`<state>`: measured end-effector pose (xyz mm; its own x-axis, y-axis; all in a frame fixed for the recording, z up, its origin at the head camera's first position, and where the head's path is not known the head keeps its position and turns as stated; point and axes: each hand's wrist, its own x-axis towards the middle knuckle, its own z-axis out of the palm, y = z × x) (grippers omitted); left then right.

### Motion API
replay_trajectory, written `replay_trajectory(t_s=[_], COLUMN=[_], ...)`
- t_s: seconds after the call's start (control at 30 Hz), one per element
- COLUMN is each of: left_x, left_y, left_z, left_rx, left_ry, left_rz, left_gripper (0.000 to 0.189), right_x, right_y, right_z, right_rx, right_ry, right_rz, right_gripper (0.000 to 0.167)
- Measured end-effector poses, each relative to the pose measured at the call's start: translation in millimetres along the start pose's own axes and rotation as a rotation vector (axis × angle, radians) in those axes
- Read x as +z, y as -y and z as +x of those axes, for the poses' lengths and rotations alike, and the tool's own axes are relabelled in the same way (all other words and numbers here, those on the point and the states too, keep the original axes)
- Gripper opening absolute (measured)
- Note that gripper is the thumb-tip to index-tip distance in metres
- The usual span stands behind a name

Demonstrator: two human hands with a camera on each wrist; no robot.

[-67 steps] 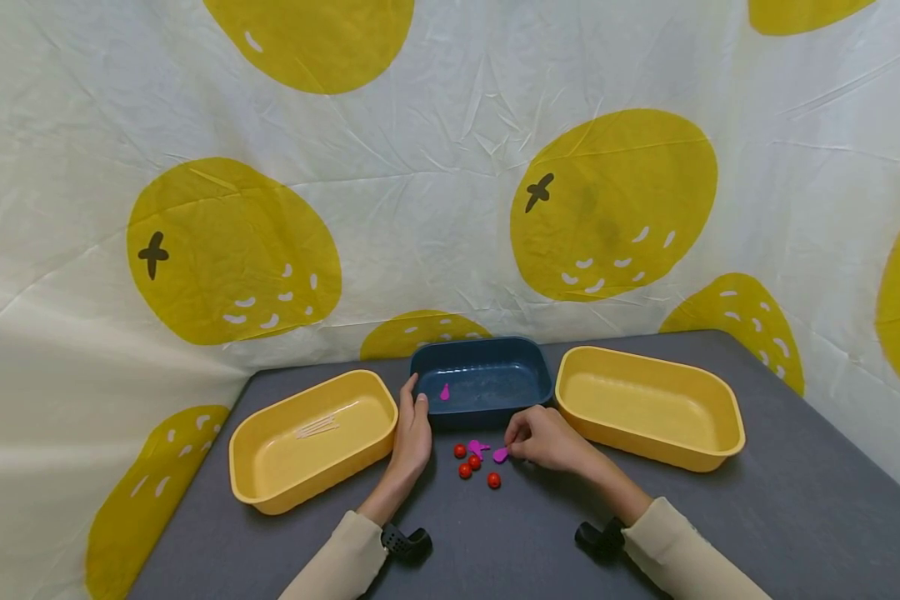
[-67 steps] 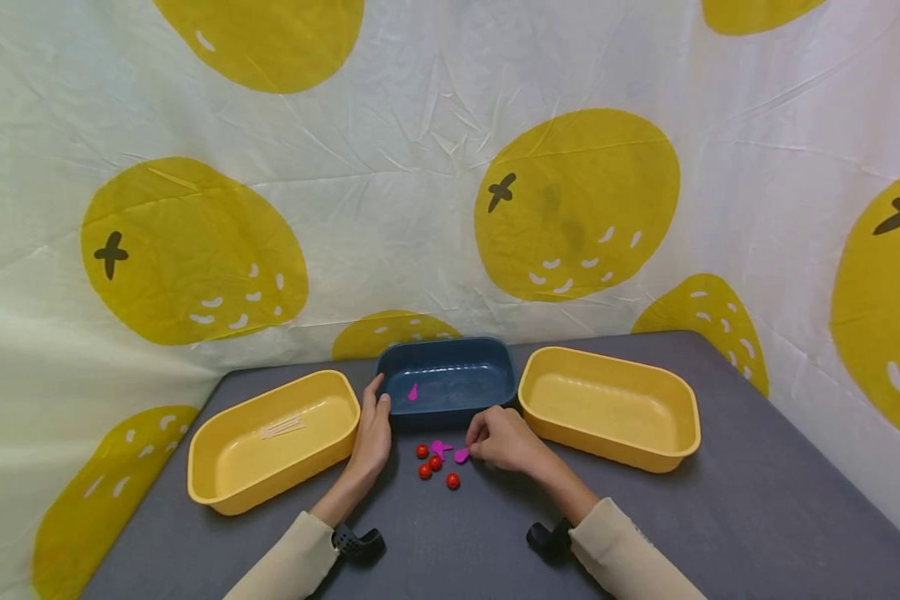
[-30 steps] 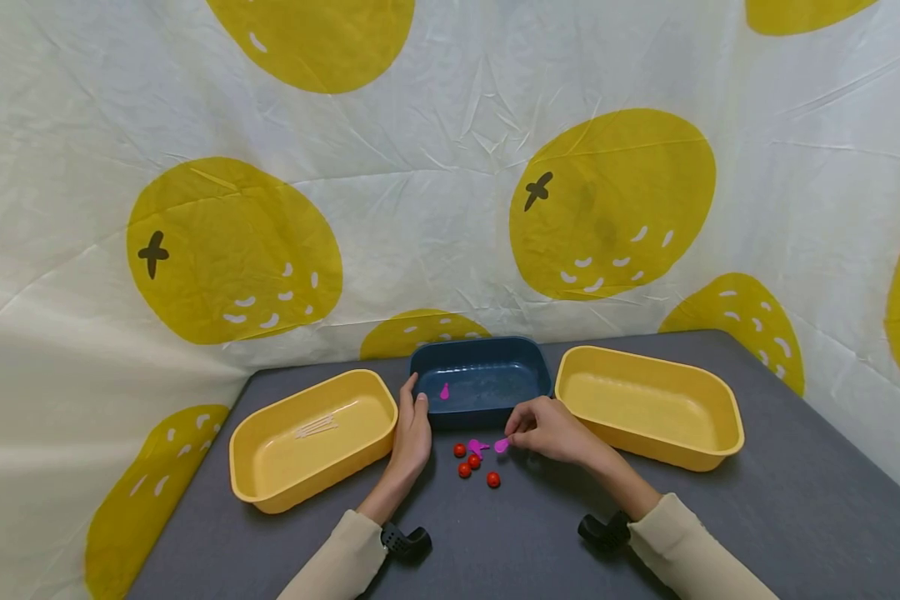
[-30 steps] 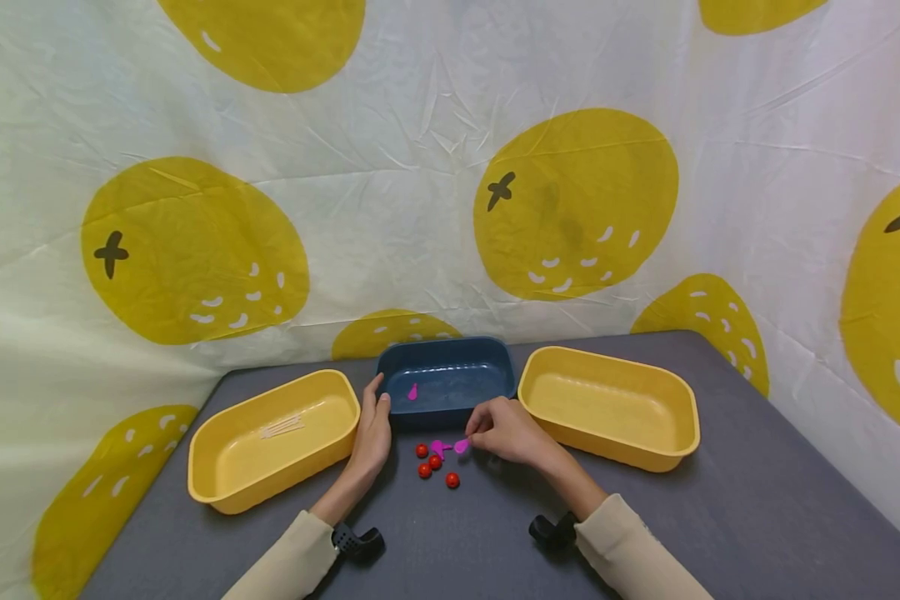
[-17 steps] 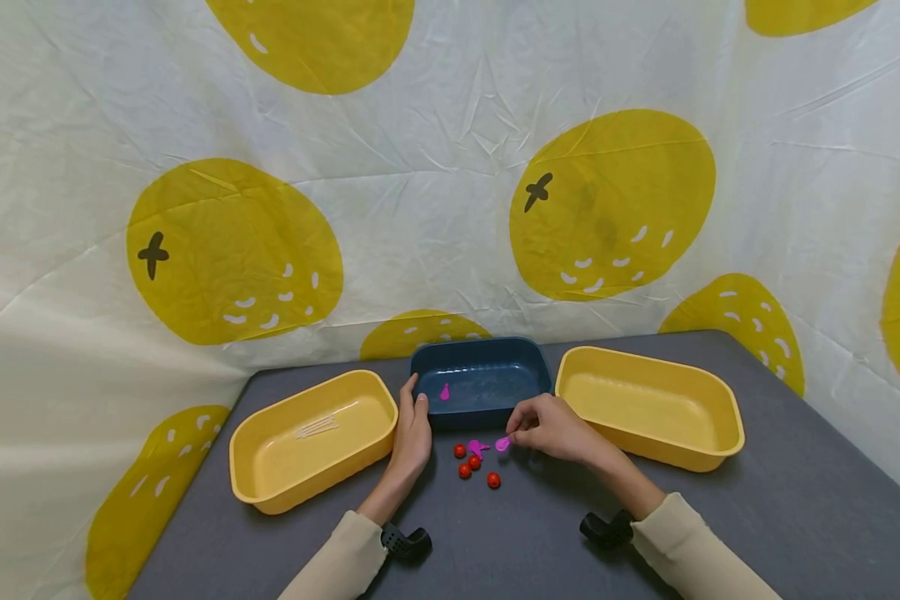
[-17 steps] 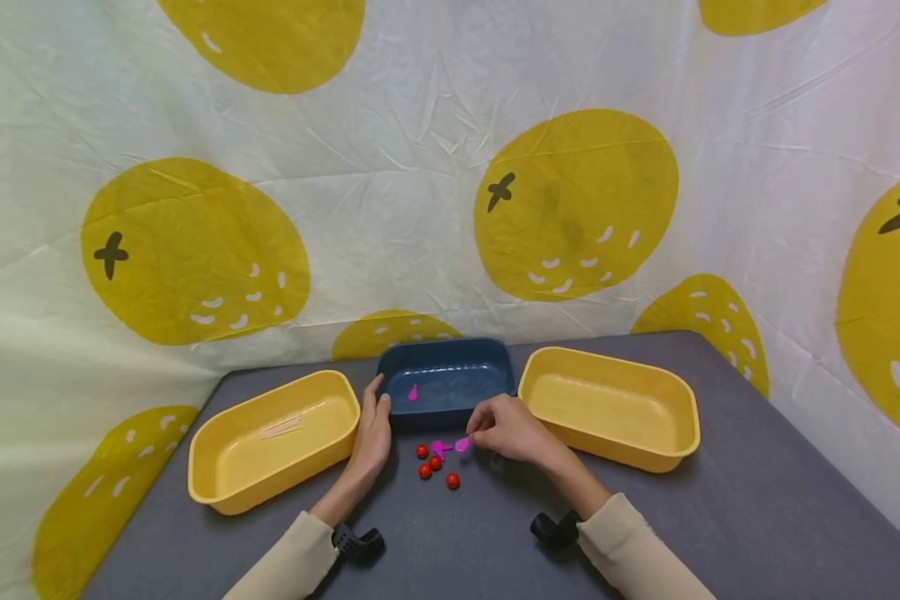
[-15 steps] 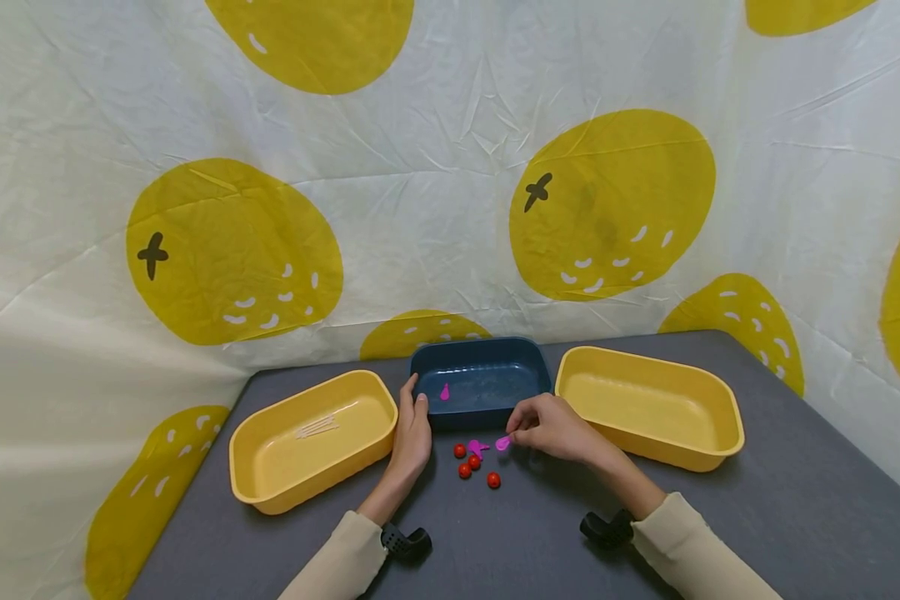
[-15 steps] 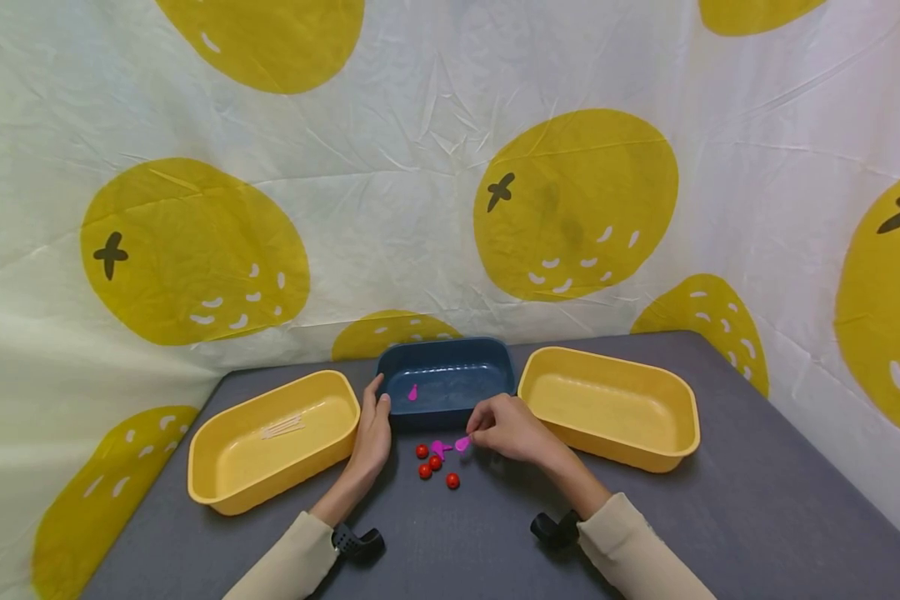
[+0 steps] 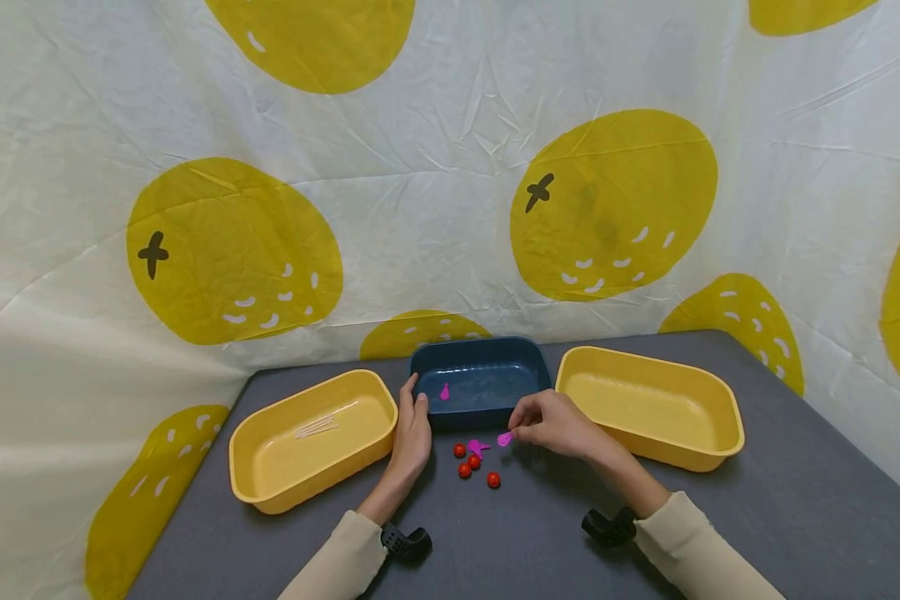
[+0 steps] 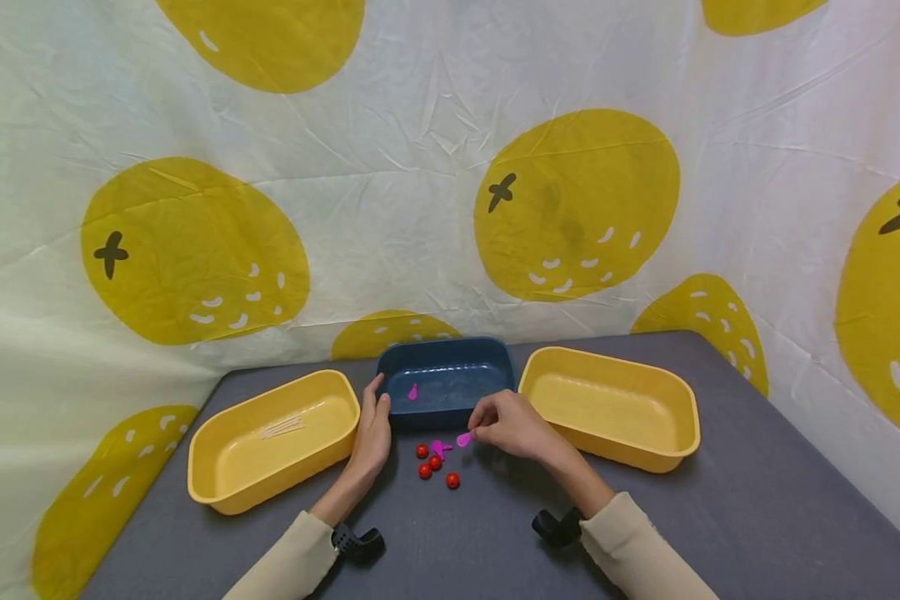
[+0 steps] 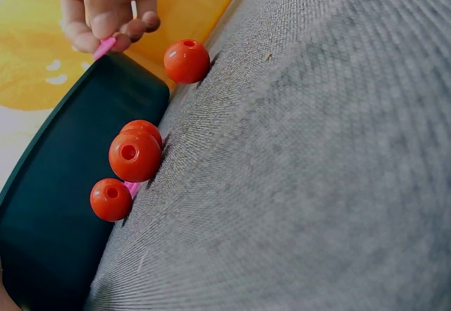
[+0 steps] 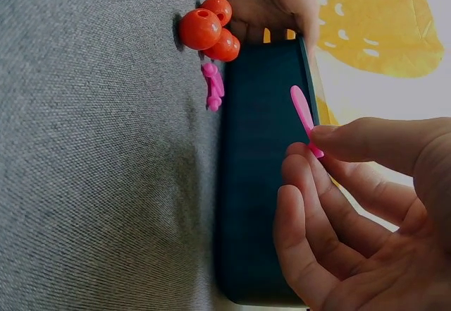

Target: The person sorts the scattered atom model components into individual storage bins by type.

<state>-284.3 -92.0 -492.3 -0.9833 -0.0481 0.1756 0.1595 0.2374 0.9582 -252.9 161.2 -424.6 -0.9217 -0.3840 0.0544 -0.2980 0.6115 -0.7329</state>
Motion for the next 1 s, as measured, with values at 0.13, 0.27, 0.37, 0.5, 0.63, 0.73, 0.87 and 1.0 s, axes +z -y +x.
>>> replay_trajectory(t_s=[0.13, 0.27, 0.37, 0.5, 0.63, 0.73, 0.87, 1.0], left_x=[-0.4, -1.0, -1.1, -0.9, -0.6, -0.4, -0.3, -0.3], left_y=[-0.2, -0.4, -0.3, 0.6, 1.2, 1.0, 0.8, 0.7], left_z=[0.2, 0.5, 0.6, 0.9, 1.2, 0.5, -0.3, 0.5], left_rx=[-0.001, 0.003, 0.002, -0.001, -0.005, -0.004, -0.002, 0.005], left_ry=[0.005, 0.007, 0.008, 0.006, 0.004, 0.005, 0.008, 0.007], left_rz=[-0.002, -0.004, -0.007, 0.003, 0.016, 0.009, 0.001, 0.005], left_gripper=[0.055, 0.055, 0.055, 0.055, 0.056, 0.056, 0.056, 0.056], right_x=[-2, -2, -2, -3, -4, -5, -8, -13], right_y=[1, 1, 1, 1, 1, 0, 0, 1], right_z=[-0.5, -0.8, -1.0, -1.5, -1.2, -0.8, 0.1, 2.2], right_rx=[-0.011, -0.027, -0.029, -0.033, -0.042, -0.049, -0.036, -0.04], right_ry=[-0.002, -0.004, -0.004, -0.003, -0.007, -0.007, -0.01, -0.015], right_rz=[-0.003, 0.0, 0.016, 0.035, 0.039, 0.033, 0.02, 0.006], right_gripper=[0.005, 0.004, 0.004, 0.004, 0.004, 0.004, 0.004, 0.004])
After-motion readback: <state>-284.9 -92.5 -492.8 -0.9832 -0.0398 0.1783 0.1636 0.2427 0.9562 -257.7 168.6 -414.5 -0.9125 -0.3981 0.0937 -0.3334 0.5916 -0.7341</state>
